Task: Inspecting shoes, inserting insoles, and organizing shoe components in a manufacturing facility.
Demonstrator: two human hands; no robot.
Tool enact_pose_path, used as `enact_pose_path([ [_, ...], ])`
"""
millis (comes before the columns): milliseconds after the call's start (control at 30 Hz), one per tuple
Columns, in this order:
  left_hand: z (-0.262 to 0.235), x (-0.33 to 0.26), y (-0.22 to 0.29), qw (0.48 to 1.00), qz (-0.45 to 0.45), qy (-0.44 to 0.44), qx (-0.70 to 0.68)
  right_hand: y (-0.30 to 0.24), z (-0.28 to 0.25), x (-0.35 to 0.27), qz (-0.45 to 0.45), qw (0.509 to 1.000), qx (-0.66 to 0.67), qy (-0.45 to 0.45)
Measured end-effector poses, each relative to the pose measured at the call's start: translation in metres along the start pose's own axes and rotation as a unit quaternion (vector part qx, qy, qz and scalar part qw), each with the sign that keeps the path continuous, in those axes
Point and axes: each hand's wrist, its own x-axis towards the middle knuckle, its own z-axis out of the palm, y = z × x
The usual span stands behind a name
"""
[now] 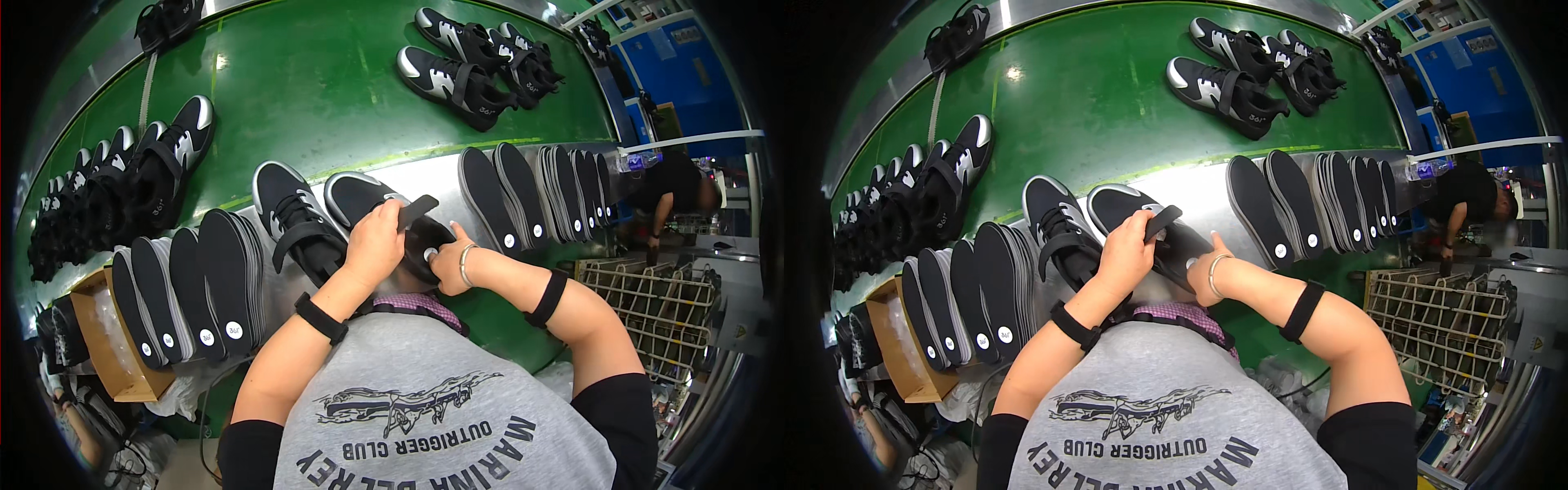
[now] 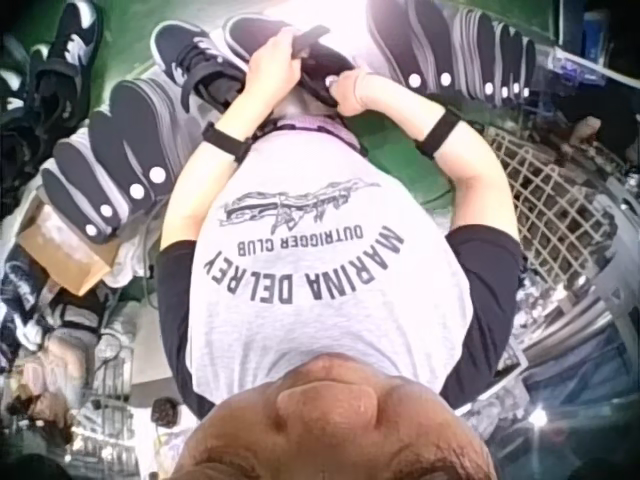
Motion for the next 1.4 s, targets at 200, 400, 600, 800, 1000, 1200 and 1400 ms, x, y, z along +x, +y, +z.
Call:
enact_pose_path([
  [200, 0.000, -0.002, 0.004, 1.000, -0.019, -0.006, -0.018, 0.004, 0.010, -0.001, -0.008, 0.999, 0.015, 0.044],
  [400, -0.017, -0.014, 0.013, 0.993, 0.102, -0.013, 0.058, 0.026, 0.015, -0.039, -0.119, 0.913, 0.255, 0.295],
  [600, -0.026, -0.019, 0.021, 0.972, 0.204, 0.002, 0.119, 0.047, 0.025, -0.074, -0.065, 0.777, 0.437, 0.449],
  [800, -0.025, -0.015, 0.018, 0.980, 0.163, -0.007, 0.118, 0.032, 0.043, -0.061, -0.084, 0.792, 0.341, 0.500],
  [1000, -0.026, 0.011, 0.013, 0.961, -0.163, -0.013, -0.225, -0.005, 0.046, -0.015, -0.088, 0.908, 0.115, 0.394],
  [1200, -0.020, 0.018, -0.008, 0.945, -0.195, -0.039, -0.259, -0.013, 0.005, -0.001, -0.053, 0.988, 0.108, 0.098],
  [1400, -0.040, 0.004, 0.017, 0.972, -0.127, 0.037, -0.192, -0.006, 0.028, -0.006, -0.096, 0.881, 0.276, 0.371],
])
